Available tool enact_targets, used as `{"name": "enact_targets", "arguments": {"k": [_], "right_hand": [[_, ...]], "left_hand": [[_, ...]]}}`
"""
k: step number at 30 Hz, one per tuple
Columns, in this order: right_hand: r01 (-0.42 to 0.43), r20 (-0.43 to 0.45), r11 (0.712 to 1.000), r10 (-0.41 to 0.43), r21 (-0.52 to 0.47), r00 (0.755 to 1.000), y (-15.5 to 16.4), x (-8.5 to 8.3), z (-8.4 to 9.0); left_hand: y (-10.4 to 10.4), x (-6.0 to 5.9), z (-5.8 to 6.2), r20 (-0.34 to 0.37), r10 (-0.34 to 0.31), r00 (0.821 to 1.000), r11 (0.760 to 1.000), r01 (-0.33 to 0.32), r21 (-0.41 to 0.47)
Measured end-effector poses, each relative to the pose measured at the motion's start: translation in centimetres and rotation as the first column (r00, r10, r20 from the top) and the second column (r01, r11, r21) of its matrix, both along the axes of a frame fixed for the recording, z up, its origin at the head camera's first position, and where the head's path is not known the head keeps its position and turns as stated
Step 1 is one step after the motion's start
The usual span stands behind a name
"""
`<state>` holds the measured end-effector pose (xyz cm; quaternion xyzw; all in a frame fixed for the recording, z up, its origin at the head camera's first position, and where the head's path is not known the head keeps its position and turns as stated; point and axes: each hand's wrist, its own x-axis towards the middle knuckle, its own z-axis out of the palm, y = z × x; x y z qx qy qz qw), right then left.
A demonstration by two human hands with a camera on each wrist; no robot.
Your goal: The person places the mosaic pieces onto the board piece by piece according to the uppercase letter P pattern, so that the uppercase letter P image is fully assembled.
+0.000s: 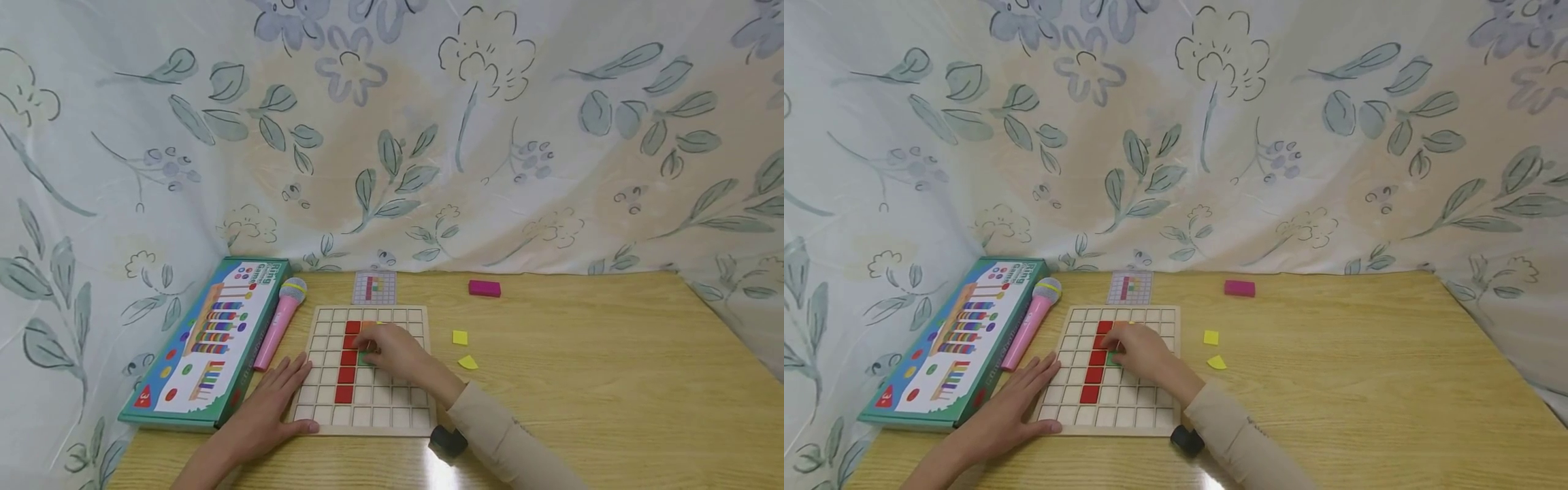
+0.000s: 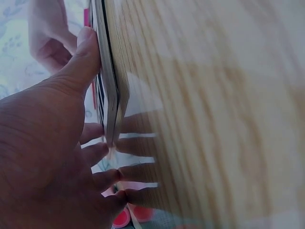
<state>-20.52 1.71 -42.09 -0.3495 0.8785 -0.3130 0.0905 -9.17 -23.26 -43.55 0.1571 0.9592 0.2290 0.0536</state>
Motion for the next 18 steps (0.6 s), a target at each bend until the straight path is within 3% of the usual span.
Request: {"name": "enact_targets", "arguments": {"k": [8,18], "right_hand": [[0.014,0.009,0.999,-0.014,-0.051,1.0,3.1,0.3,1.4],[0.169,-0.103,0.982,-0.177,-0.082,0.979,11.3,0.5,1.8]], "left_hand": [[0.1,-0.1,0.2,0.01,-0.004,1.0,1.0,0.004,-0.004],[0.0,0.0,0.0,0.002,-0.002,1.0,1.0,0.002,-0.003]]}}
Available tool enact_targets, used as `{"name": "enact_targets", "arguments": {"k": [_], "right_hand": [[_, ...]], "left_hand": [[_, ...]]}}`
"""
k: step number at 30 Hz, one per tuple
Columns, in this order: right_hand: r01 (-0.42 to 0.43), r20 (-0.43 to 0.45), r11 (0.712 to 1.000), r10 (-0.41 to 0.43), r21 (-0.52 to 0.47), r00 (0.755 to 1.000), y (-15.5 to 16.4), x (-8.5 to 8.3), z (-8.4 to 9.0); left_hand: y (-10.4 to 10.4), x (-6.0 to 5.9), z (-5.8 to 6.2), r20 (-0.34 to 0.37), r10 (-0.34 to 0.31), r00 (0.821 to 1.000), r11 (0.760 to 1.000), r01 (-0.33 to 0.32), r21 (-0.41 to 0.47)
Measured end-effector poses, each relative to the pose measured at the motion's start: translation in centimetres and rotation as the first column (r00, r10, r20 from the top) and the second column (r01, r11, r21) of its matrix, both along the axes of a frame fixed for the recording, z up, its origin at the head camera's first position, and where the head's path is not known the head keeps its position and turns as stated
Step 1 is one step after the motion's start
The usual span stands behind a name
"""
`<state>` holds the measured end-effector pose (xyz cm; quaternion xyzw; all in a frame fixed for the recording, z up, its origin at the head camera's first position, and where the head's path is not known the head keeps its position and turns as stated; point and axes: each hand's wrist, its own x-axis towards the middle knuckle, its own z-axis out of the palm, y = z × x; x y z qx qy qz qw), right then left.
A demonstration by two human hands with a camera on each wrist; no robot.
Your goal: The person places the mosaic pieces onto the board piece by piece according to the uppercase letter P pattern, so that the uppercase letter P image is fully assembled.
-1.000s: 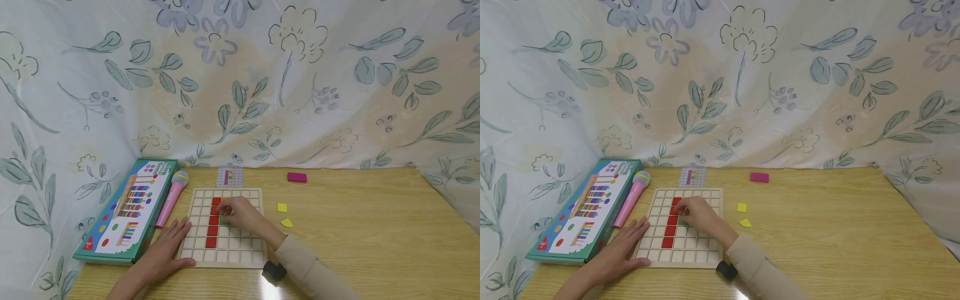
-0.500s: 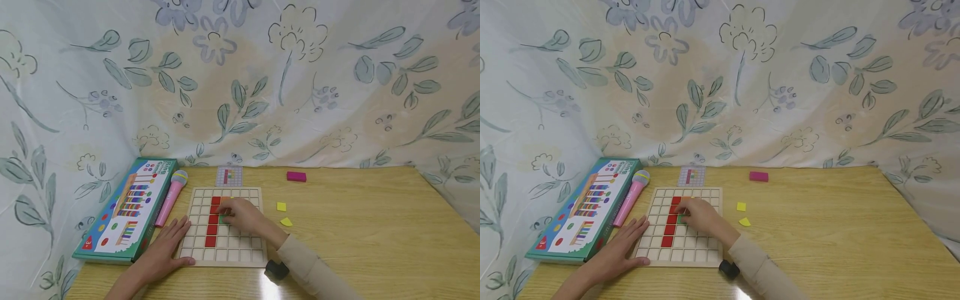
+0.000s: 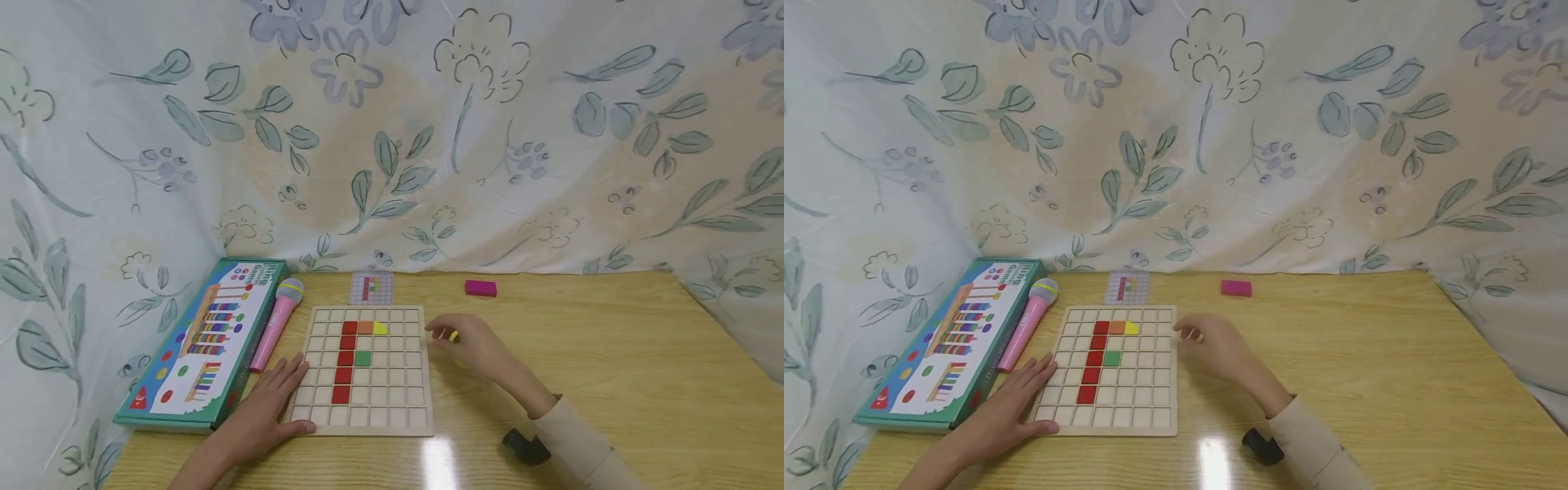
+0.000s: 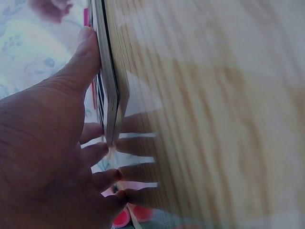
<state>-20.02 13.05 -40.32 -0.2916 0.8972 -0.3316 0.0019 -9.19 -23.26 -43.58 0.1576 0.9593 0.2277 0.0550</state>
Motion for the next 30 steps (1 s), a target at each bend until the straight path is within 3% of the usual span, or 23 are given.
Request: {"name": "enact_targets", "arguments": {"k": [8,18,21,25,30], "right_hand": [[0.135,0.061,0.987,-0.14,0.086,0.988,3.6,1.4,-0.8],[0.193,0.09,0.974,-0.204,0.122,0.975,3.7,1.7,-2.1],[0.222,0.101,0.968,-0.234,0.118,0.967,3.6,1.8,-2.0],[0.227,0.111,0.966,-0.241,0.125,0.964,3.6,2.0,-1.6],[0.165,0.141,0.979,-0.182,0.123,0.973,3.8,1.8,-1.3]], "left_hand": [[-0.1,0.0,-0.3,0.007,0.01,1.0,1.0,-0.01,-0.008],[0.0,0.0,-0.1,-0.028,-0.001,1.0,1.0,0.0,-0.009],[0.0,-0.1,-0.1,-0.005,0.009,1.0,1.0,-0.009,-0.004],[0.0,-0.1,-0.1,0.009,0.01,1.0,1.0,-0.01,-0.006],[0.1,0.0,0.0,-0.002,0.006,1.0,1.0,-0.006,-0.009]]}}
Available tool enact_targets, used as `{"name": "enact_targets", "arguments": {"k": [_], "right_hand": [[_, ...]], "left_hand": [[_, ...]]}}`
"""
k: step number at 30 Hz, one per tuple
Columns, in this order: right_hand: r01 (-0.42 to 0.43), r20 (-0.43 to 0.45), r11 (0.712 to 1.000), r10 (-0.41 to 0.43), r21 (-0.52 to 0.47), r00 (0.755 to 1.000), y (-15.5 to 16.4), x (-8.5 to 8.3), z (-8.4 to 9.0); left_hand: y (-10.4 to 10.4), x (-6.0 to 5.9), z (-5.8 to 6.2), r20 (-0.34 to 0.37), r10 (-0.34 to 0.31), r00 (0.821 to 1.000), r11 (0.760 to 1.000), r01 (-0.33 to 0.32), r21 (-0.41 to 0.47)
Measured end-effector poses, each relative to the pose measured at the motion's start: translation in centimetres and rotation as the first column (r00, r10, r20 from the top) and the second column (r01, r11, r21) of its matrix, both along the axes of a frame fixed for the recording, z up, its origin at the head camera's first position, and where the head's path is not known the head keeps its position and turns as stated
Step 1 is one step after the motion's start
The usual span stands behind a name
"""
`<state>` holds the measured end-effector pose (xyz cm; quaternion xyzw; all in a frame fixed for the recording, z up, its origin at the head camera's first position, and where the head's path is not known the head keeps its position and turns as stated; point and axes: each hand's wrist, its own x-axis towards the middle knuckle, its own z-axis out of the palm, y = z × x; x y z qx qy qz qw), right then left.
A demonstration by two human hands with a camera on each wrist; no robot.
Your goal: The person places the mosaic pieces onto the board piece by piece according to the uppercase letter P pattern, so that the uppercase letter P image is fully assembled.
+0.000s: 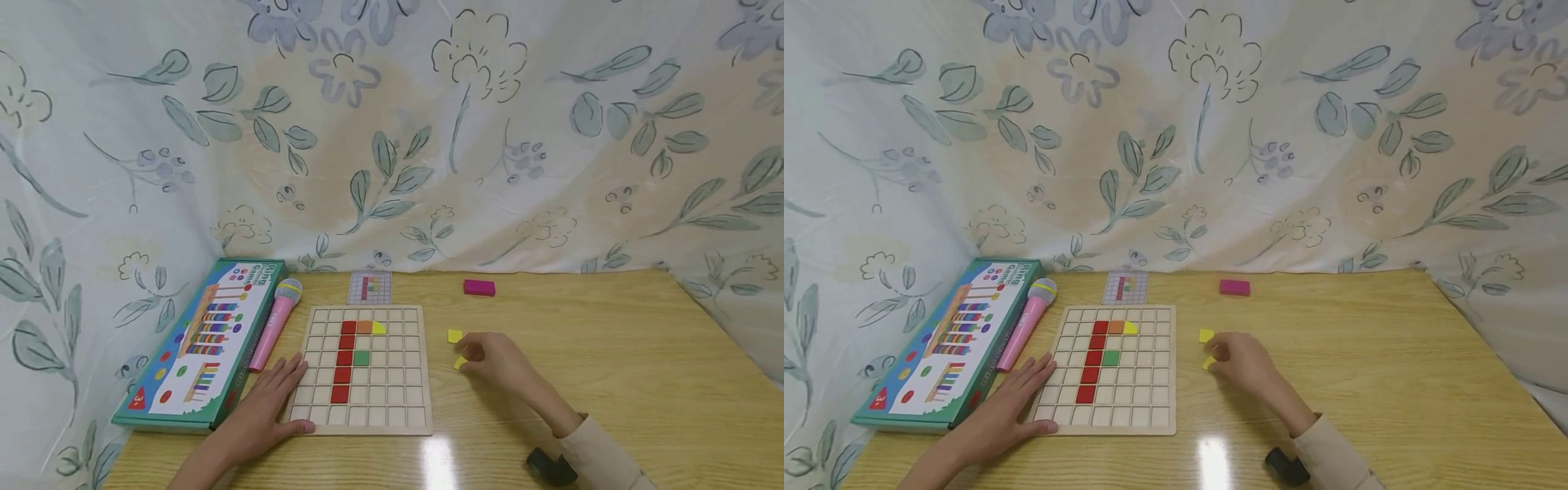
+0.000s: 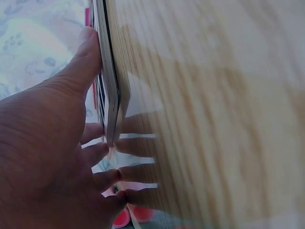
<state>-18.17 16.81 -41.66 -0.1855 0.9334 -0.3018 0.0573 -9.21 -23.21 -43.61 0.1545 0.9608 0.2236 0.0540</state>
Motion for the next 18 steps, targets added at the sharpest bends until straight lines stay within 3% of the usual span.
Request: {"name": "enact_targets", "arguments": {"k": [4,11,18], "right_hand": [[-0.038,0.021,0.999,0.038,0.006,0.999,0.0,-0.1,0.3],[-0.057,0.033,0.998,0.056,0.019,0.998,-0.6,-0.3,0.6],[-0.108,-0.001,0.994,0.108,0.016,0.994,-1.2,-0.6,0.7]], "left_hand": [[0.0,0.0,0.1,-0.015,-0.005,1.0,1.0,0.005,-0.002],[0.0,0.1,0.0,0.024,0.008,1.0,1.0,-0.008,0.003],[0.0,0.0,0.1,-0.011,-0.006,1.0,1.0,0.006,0.007]]}}
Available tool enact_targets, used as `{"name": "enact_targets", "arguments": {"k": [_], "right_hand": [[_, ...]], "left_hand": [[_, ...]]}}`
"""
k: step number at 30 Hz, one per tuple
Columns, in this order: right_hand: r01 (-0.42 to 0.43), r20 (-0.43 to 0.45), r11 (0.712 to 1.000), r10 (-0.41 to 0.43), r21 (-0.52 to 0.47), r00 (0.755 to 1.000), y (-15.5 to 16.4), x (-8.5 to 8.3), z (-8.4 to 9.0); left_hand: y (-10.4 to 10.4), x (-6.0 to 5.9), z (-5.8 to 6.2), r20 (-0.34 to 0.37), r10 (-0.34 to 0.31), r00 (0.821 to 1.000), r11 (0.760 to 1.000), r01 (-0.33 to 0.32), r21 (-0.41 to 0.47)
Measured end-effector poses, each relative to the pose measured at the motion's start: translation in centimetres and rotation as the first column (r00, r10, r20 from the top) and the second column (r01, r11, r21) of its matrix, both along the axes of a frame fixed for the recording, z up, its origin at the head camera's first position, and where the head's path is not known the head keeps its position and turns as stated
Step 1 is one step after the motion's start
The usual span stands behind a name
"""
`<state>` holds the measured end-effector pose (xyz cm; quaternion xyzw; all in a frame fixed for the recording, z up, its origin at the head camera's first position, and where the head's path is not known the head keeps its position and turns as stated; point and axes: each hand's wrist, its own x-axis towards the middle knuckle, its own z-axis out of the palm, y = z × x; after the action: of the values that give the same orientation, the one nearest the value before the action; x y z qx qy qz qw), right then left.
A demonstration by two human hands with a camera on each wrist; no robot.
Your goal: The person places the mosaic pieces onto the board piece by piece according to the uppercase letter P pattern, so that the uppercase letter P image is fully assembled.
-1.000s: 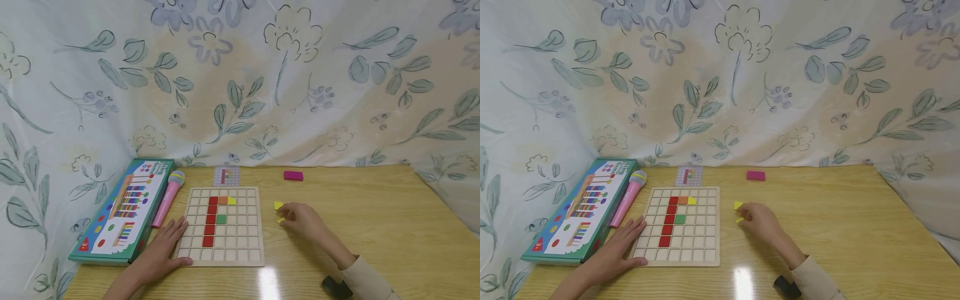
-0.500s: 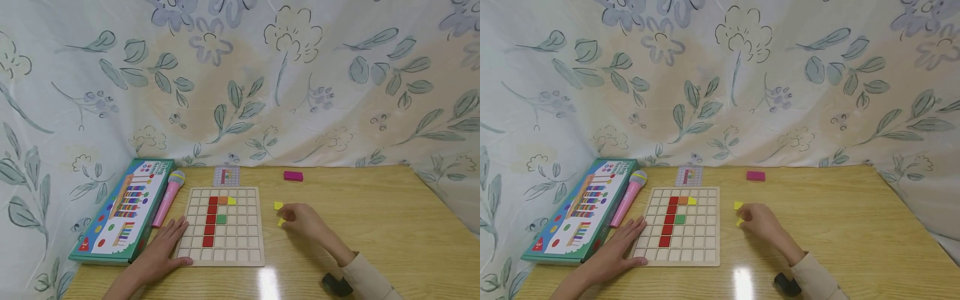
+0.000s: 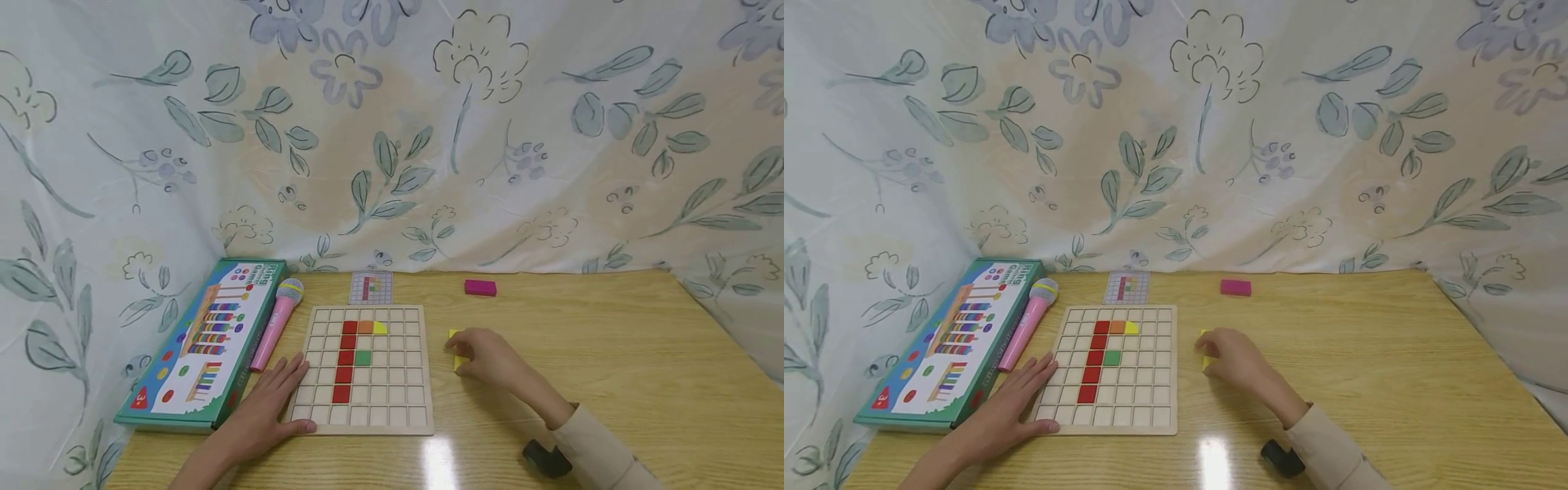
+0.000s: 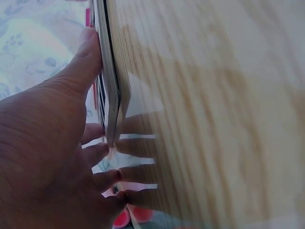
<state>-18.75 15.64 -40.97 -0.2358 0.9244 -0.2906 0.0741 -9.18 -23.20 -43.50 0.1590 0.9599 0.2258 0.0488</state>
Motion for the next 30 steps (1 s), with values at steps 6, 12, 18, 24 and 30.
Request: {"name": "enact_targets", "arguments": {"k": [6,12,18,24,30], "right_hand": [[-0.097,-0.013,0.993,0.096,-0.061,0.995,-0.1,-0.5,0.2],[-0.171,-0.052,0.984,0.168,-0.056,0.984,-1.9,-1.2,1.0],[-0.22,-0.001,0.972,0.221,-0.085,0.975,-5.5,-2.1,1.4],[-0.274,0.044,0.949,0.284,-0.154,0.958,-8.6,-3.2,0.8],[-0.29,0.106,0.935,0.316,-0.205,0.943,-10.7,-3.6,0.3]], "left_hand": [[0.1,0.0,0.0,-0.025,-0.008,1.0,1.0,0.008,0.0],[0.0,0.0,0.1,-0.014,-0.007,1.0,1.0,0.007,-0.003],[-0.1,0.0,0.1,-0.016,-0.005,1.0,1.0,0.005,-0.005],[0.0,0.1,0.2,-0.011,-0.007,1.0,1.0,0.007,0.001],[0.0,0.1,0.2,0.011,0.005,1.0,1.0,-0.005,0.002]]}}
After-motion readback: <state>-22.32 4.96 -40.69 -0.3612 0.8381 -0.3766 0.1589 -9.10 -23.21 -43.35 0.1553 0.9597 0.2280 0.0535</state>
